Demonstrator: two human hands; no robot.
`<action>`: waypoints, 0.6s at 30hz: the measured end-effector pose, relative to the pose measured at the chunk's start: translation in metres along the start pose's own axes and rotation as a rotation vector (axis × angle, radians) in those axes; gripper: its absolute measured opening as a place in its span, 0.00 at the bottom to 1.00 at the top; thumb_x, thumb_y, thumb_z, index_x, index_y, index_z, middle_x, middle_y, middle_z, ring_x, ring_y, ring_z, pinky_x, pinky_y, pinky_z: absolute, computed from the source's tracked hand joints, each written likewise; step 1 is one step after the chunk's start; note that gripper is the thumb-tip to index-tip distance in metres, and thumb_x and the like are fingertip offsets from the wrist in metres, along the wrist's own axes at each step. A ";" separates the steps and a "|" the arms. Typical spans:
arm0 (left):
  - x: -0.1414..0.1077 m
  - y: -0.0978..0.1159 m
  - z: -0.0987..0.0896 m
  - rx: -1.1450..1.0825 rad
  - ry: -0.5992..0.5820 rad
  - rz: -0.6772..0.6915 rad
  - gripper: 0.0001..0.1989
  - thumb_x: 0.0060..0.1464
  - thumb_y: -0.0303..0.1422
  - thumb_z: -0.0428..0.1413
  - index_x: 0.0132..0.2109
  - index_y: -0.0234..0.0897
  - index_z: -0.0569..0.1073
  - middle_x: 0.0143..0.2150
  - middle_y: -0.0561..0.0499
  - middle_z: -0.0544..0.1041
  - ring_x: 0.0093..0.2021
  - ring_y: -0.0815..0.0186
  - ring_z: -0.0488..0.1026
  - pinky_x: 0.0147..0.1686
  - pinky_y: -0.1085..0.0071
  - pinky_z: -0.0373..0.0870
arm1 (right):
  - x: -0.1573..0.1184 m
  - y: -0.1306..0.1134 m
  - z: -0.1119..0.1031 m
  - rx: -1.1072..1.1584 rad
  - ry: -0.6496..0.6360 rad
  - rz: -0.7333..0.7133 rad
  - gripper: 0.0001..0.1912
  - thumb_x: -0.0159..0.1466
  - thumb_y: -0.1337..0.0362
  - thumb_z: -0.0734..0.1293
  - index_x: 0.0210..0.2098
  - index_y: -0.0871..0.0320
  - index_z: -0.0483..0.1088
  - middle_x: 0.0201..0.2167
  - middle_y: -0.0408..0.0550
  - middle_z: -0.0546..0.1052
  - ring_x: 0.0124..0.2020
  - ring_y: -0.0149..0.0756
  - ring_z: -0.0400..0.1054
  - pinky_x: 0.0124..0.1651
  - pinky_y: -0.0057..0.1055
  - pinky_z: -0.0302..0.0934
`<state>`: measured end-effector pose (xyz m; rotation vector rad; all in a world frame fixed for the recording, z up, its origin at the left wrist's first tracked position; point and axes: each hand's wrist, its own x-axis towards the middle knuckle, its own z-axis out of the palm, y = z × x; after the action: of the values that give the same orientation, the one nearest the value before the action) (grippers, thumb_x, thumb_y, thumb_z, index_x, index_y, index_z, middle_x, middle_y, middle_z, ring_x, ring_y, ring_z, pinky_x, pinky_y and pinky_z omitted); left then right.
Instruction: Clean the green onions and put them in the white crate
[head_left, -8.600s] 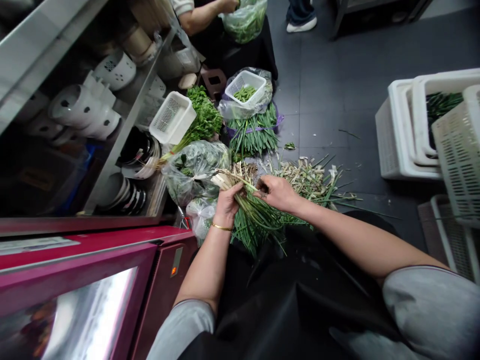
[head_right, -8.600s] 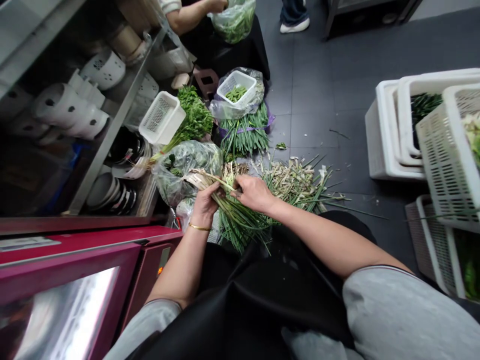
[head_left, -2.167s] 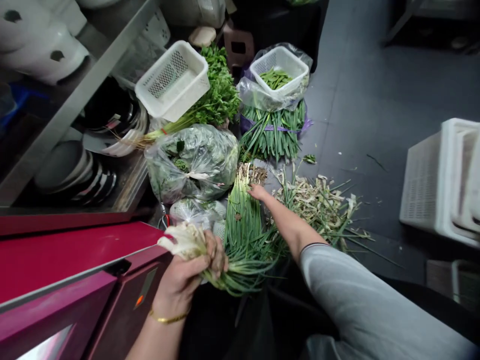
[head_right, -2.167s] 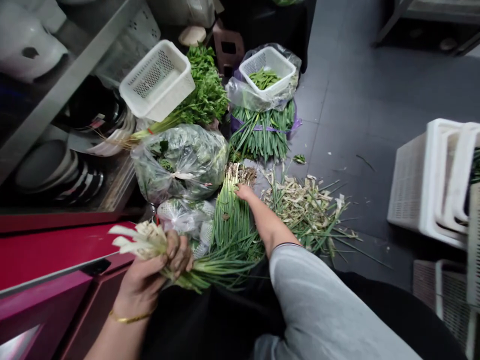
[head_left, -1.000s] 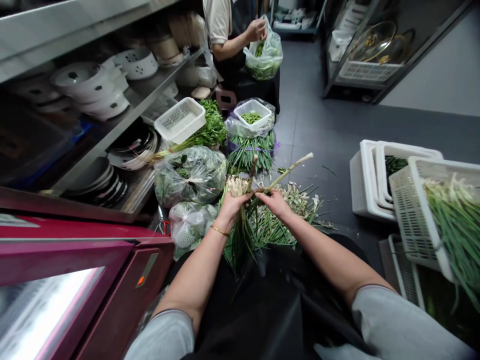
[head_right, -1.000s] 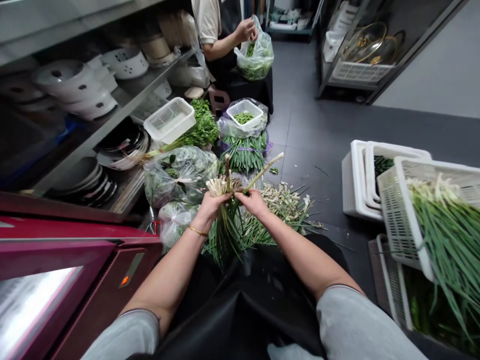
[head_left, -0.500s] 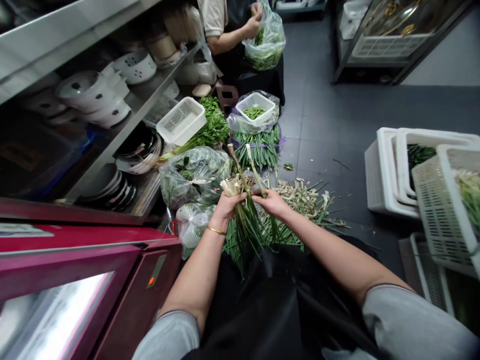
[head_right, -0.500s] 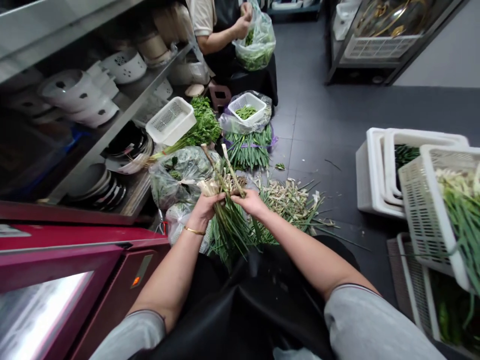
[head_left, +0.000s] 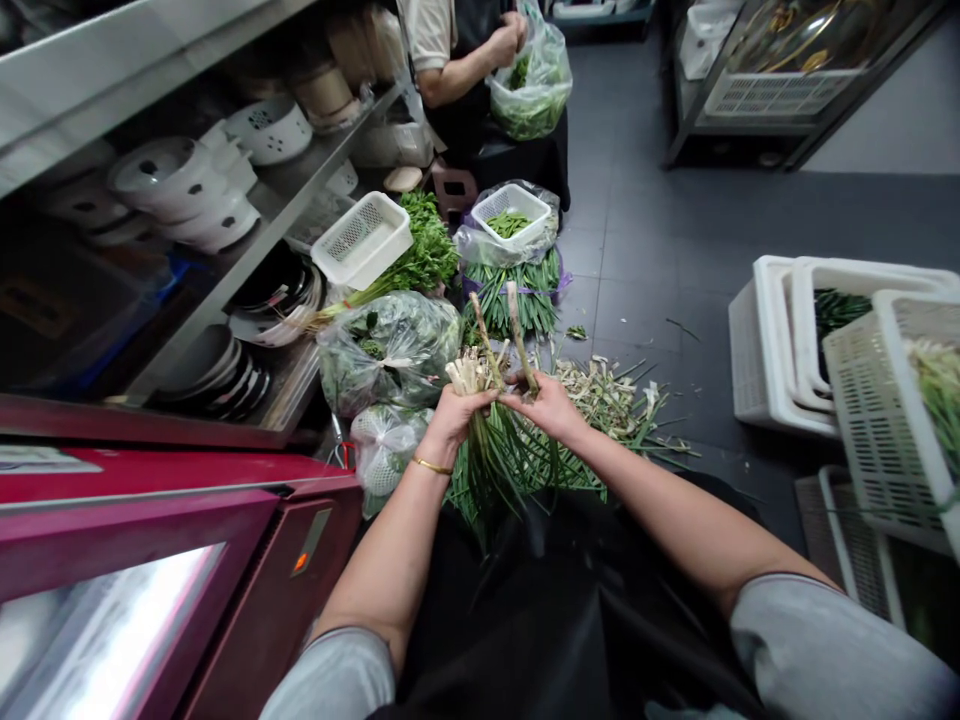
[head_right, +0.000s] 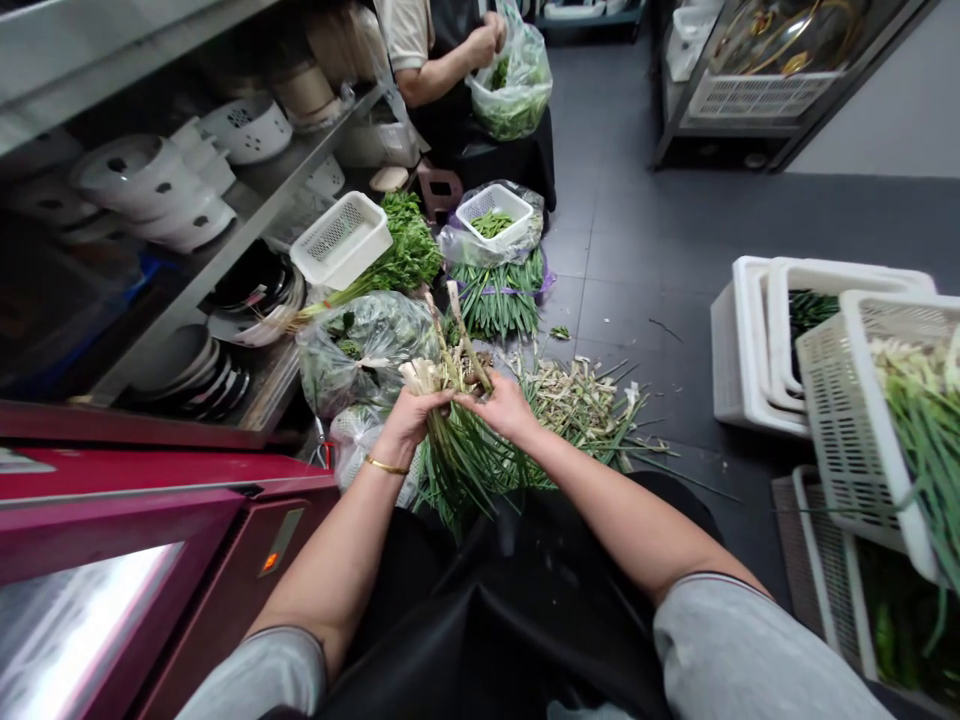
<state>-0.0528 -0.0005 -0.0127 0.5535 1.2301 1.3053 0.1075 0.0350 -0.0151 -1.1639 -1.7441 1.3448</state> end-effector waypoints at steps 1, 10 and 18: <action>0.000 -0.001 0.000 0.022 -0.023 -0.010 0.22 0.25 0.32 0.73 0.30 0.30 0.75 0.25 0.52 0.73 0.20 0.73 0.65 0.18 0.75 0.59 | 0.001 -0.003 -0.004 -0.045 -0.003 -0.024 0.17 0.52 0.52 0.72 0.33 0.60 0.73 0.29 0.48 0.76 0.31 0.37 0.70 0.37 0.33 0.63; 0.001 -0.005 -0.005 0.180 -0.122 -0.007 0.21 0.28 0.32 0.71 0.33 0.32 0.76 0.29 0.51 0.76 0.29 0.67 0.70 0.31 0.71 0.66 | 0.007 -0.024 -0.055 0.373 -0.009 0.209 0.13 0.51 0.57 0.72 0.27 0.61 0.71 0.18 0.43 0.73 0.13 0.22 0.51 0.16 0.24 0.43; 0.004 -0.008 -0.012 0.386 -0.202 -0.019 0.16 0.29 0.31 0.69 0.28 0.32 0.73 0.26 0.52 0.72 0.27 0.69 0.67 0.30 0.73 0.64 | 0.002 -0.056 -0.120 0.841 0.223 0.199 0.07 0.47 0.64 0.69 0.23 0.60 0.68 0.17 0.40 0.69 0.12 0.17 0.44 0.16 0.22 0.34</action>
<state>-0.0608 -0.0022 -0.0255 0.9234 1.3189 0.9713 0.1973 0.0792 0.0712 -0.9432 -0.7603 1.7344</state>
